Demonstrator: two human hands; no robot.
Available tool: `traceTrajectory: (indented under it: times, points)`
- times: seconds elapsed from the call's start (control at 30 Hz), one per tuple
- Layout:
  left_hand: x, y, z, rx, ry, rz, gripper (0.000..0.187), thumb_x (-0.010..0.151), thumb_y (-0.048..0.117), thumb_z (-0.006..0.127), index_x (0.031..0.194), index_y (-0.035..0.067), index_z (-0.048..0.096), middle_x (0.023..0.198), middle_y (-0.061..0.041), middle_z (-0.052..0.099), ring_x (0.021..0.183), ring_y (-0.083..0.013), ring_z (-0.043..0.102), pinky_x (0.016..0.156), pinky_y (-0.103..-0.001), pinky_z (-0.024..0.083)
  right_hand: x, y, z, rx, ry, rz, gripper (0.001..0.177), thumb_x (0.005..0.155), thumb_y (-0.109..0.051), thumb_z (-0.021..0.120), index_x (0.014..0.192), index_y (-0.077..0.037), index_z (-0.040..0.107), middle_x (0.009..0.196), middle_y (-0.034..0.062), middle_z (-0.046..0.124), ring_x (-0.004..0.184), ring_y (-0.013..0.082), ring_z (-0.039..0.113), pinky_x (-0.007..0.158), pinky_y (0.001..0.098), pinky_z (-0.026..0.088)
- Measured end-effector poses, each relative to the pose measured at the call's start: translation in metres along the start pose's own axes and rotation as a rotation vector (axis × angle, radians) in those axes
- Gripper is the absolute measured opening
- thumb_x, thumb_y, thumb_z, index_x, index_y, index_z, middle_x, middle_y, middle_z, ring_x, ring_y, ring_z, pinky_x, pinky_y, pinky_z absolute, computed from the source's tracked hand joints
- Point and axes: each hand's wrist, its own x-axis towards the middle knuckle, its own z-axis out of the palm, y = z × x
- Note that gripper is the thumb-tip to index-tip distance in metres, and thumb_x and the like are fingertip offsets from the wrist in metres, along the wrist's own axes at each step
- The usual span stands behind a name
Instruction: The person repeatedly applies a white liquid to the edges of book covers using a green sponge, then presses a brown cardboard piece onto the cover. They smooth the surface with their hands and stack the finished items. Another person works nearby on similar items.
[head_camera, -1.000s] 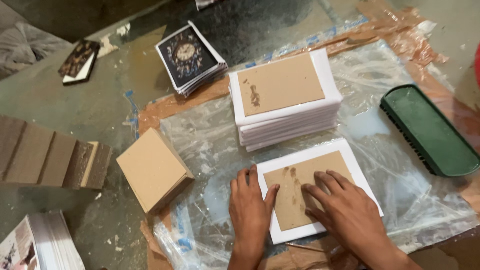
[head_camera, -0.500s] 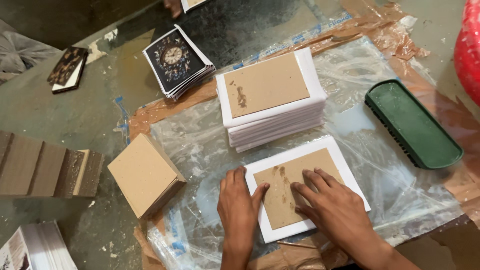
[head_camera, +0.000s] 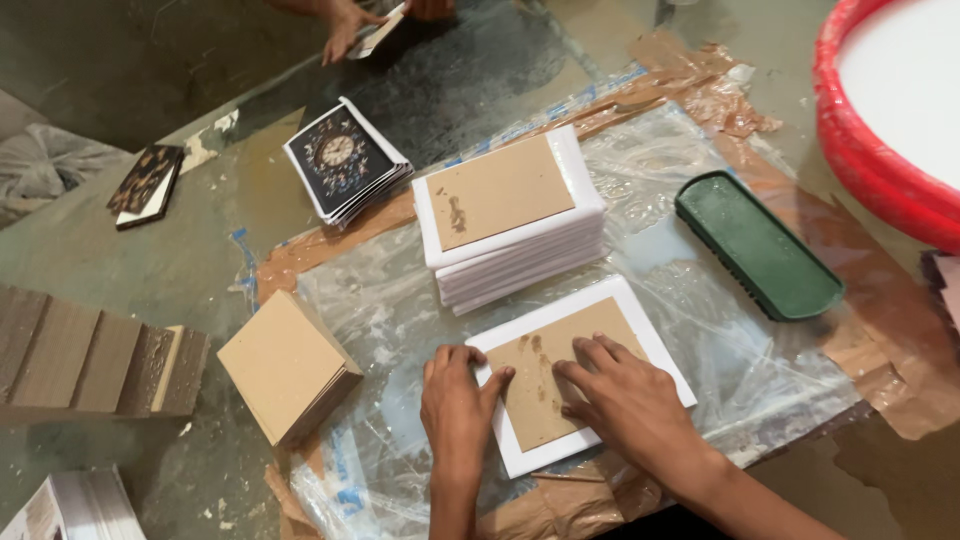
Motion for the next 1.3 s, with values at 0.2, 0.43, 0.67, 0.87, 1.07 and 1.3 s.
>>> traceTrajectory:
  times: [0.2, 0.43, 0.67, 0.87, 1.07, 1.3]
  points:
    - [-0.007, -0.011, 0.010, -0.070, 0.125, 0.078, 0.051, 0.073, 0.032, 0.087, 0.112, 0.004, 0.069, 0.115, -0.010, 0.067, 0.108, -0.0332, 0.060, 0.091, -0.043, 0.049, -0.002, 0.002, 0.000, 0.031, 0.055, -0.031, 0.051, 0.074, -0.036, 0.081, 0.122, -0.021, 0.069, 0.131, 0.0084, 0.061, 0.122, 0.0304, 0.058, 0.086, 0.0393, 0.056]
    - [-0.007, -0.012, 0.009, -0.051, 0.123, 0.056, 0.062, 0.070, 0.032, 0.089, 0.118, 0.002, 0.066, 0.116, -0.013, 0.068, 0.109, -0.0347, 0.060, 0.092, -0.044, 0.049, -0.006, 0.000, 0.000, 0.025, -0.016, 0.000, 0.051, 0.077, -0.035, 0.079, 0.124, -0.022, 0.067, 0.134, 0.0074, 0.060, 0.125, 0.0287, 0.057, 0.087, 0.0390, 0.056]
    - [-0.001, -0.006, 0.002, -0.080, 0.087, 0.024, 0.056, 0.067, 0.030, 0.091, 0.110, 0.003, 0.068, 0.106, -0.011, 0.069, 0.104, -0.0323, 0.063, 0.088, -0.043, 0.051, -0.006, 0.003, 0.005, 0.016, -0.004, 0.007, 0.049, 0.078, -0.036, 0.078, 0.124, -0.022, 0.067, 0.134, 0.0065, 0.061, 0.125, 0.0274, 0.057, 0.087, 0.0389, 0.056]
    - [0.000, 0.001, -0.005, -0.079, 0.084, 0.007, 0.053, 0.066, 0.030, 0.091, 0.106, 0.004, 0.068, 0.106, -0.009, 0.069, 0.104, -0.0312, 0.062, 0.087, -0.043, 0.050, -0.001, -0.001, 0.001, -0.028, 0.009, -0.005, 0.049, 0.076, -0.038, 0.078, 0.122, -0.023, 0.067, 0.134, 0.0069, 0.061, 0.123, 0.0267, 0.058, 0.082, 0.0396, 0.058]
    - [-0.004, 0.001, -0.005, -0.098, 0.103, 0.014, 0.048, 0.067, 0.029, 0.091, 0.103, 0.005, 0.070, 0.106, -0.008, 0.069, 0.102, -0.0316, 0.062, 0.085, -0.044, 0.050, -0.001, -0.003, -0.003, -0.032, -0.056, 0.044, 0.048, 0.078, -0.040, 0.076, 0.124, -0.027, 0.067, 0.133, 0.0022, 0.061, 0.122, 0.0221, 0.059, 0.080, 0.0387, 0.059]
    - [-0.001, -0.019, 0.013, -0.090, 0.114, 0.005, 0.038, 0.072, 0.028, 0.088, 0.095, 0.004, 0.070, 0.101, -0.012, 0.068, 0.097, -0.0329, 0.062, 0.086, -0.044, 0.050, 0.001, -0.007, -0.006, -0.069, -0.089, 0.068, 0.046, 0.081, -0.043, 0.073, 0.125, -0.029, 0.067, 0.134, 0.0006, 0.061, 0.119, 0.0219, 0.061, 0.080, 0.0389, 0.059]
